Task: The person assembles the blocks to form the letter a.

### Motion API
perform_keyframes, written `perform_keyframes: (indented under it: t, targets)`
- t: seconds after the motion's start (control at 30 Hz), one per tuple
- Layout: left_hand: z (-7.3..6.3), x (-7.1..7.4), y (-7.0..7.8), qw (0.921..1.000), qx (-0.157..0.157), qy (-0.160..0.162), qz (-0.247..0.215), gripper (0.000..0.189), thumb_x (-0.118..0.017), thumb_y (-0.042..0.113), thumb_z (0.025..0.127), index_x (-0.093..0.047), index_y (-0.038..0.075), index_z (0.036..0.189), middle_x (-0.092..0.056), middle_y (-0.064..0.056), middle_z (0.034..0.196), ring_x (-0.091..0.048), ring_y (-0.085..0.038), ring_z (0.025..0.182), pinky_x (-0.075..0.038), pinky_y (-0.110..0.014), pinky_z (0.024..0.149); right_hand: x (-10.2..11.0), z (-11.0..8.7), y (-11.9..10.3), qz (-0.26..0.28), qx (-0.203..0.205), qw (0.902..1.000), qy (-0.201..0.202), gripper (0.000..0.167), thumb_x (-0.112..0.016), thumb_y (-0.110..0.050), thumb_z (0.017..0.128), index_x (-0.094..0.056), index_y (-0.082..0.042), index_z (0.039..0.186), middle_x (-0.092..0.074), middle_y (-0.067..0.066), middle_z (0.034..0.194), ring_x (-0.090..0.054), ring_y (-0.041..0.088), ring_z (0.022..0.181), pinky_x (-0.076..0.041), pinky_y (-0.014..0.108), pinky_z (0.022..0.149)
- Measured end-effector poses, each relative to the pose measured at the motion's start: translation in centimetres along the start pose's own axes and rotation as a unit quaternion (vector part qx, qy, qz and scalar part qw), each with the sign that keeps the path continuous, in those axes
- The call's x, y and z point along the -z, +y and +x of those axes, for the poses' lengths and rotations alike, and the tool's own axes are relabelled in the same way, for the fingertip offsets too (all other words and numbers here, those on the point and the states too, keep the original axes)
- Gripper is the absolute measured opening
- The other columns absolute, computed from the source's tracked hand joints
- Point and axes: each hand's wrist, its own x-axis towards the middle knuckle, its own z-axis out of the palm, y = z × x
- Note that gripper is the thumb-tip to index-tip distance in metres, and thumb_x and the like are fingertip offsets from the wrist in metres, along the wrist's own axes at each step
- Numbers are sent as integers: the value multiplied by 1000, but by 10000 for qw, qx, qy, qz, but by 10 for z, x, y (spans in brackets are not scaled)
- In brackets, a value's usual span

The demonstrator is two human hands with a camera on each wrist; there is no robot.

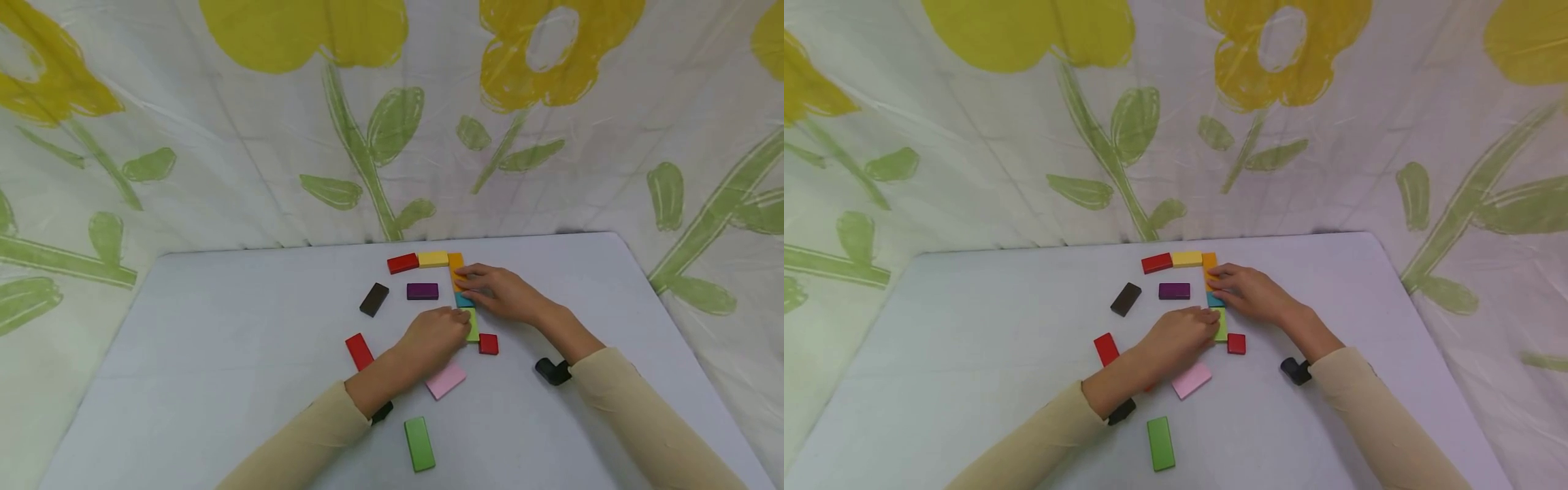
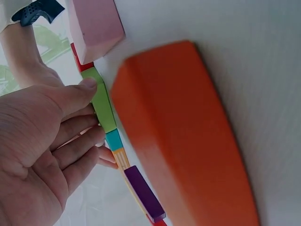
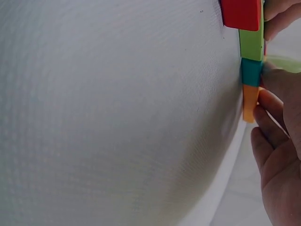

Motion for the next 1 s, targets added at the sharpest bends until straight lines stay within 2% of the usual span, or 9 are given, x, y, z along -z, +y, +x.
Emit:
perform_keyframes:
  t: [0.23,0.43,0.6,0.83,1.0]
  targets:
    - [2,0,0,9999,-2,166,-41,25,-71,28,103,-79,14,122,-76,3,119,-72,-11,102,-61,-17,90,2,-1,-1,35,118,9999,46,38,-74,-14,100,-71,-5,136,-66,14,148,-60,38,140,-49,58,117]
    - [2,2,1,9999,-12,140,19,28,-71,32,103,-79,15,124,-75,3,125,-72,-11,113,-59,-19,99,2,-1,0,77,143,9998,90,38,-74,-15,99,-71,-5,136,-66,14,147,-60,38,140,-50,57,116]
    - [2,2,1,9999,-21,170,11,29,-71,32,103,-79,14,124,-75,2,128,-72,-12,116,-58,-21,103,2,-2,0,123,117,9998,71,38,-73,-15,100,-70,-6,137,-65,14,148,-59,38,141,-50,57,116]
    - [1,0,1,9994,82,206,-252,28,-70,31,103,-78,14,124,-73,1,134,-70,-14,121,-58,-22,104,1,-3,1,109,114,9998,76,38,-73,-15,100,-70,-6,137,-65,14,148,-59,38,141,-50,57,116]
    - [-1,2,0,9979,216,6,-615,32,-67,32,105,-74,13,130,-70,0,141,-67,-16,128,-56,-25,108,2,-2,0,132,114,9998,68,38,-73,-14,100,-70,-6,137,-65,14,148,-60,38,140,-50,57,116]
